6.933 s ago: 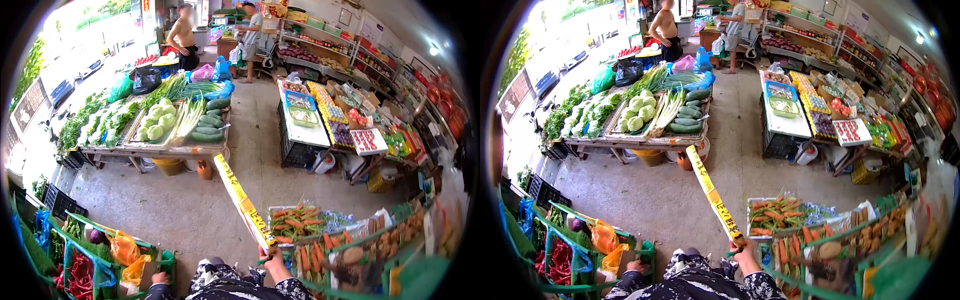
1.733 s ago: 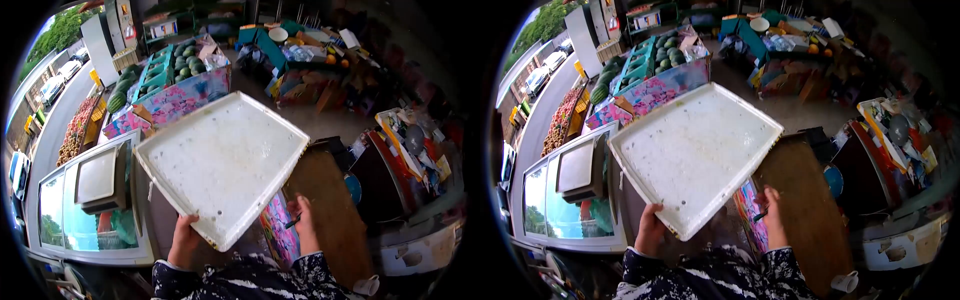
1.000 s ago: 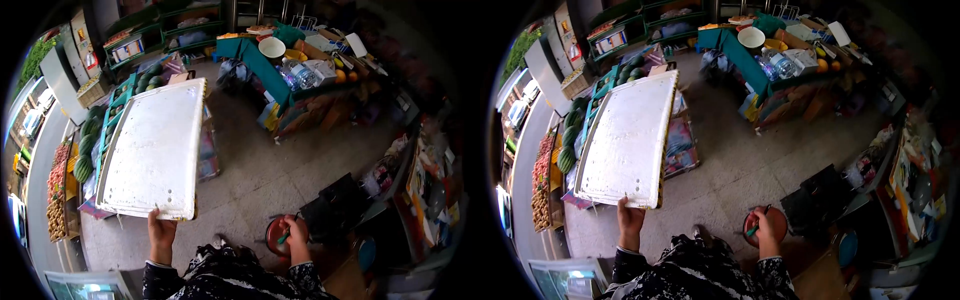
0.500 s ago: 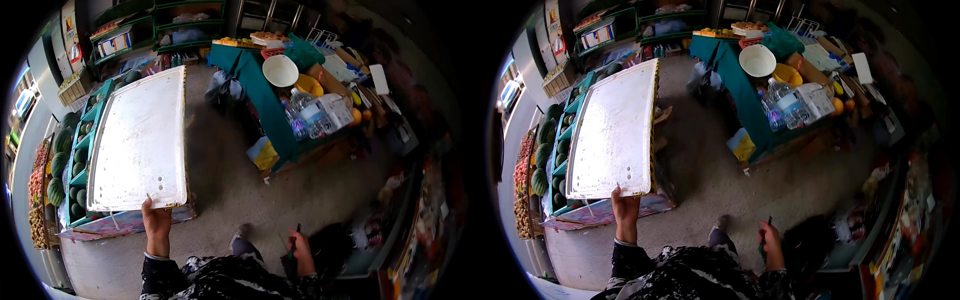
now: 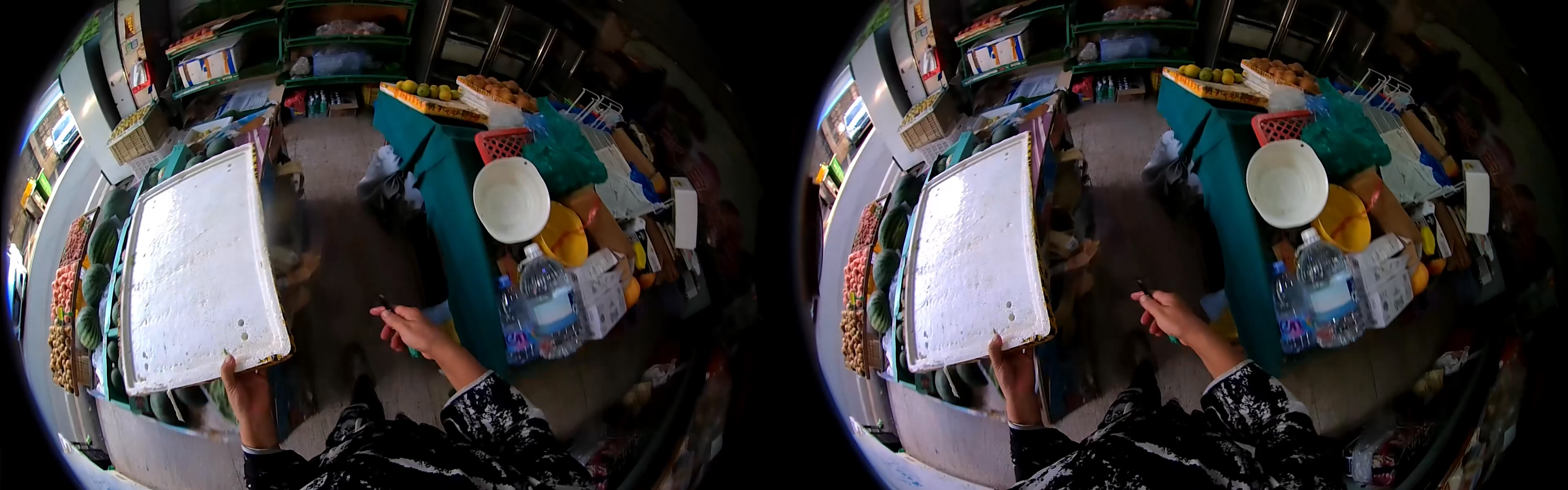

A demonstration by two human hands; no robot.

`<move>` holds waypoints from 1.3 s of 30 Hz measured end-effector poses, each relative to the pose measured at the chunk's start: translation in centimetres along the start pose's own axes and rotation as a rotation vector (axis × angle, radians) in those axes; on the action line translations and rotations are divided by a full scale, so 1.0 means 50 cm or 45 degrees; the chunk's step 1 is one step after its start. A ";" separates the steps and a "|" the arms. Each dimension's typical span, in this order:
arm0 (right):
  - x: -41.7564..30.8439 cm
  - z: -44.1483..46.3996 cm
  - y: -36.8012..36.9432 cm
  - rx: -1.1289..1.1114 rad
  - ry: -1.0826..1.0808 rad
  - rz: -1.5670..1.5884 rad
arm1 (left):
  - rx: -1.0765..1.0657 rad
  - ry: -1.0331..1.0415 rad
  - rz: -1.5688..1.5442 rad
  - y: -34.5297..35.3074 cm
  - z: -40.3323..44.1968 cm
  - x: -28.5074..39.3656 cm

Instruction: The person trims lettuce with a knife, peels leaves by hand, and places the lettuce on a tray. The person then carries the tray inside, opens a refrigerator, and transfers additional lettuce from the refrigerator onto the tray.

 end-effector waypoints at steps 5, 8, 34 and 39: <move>-0.155 0.264 -0.146 -0.046 -0.060 -0.532 | 0.032 0.116 0.099 0.109 0.245 -0.018; -0.304 0.373 -0.259 0.039 -0.106 -0.586 | 0.016 0.100 0.147 0.184 0.365 -0.020; -0.586 1.407 -1.000 -0.026 0.756 -2.273 | 0.092 -0.323 0.152 0.629 1.541 -0.087; -0.590 1.425 -0.980 0.013 1.130 -2.173 | 0.171 -0.272 0.412 0.601 1.876 -0.045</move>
Point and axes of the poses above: each hand's wrist, its own z-axis towards the middle knuckle, its own y-axis out of the palm, x = y × z, the point moved 7 cm from there along z, towards the middle knuckle, and after that the axes turned 14 degrees about -y, right-handed, at the moved point
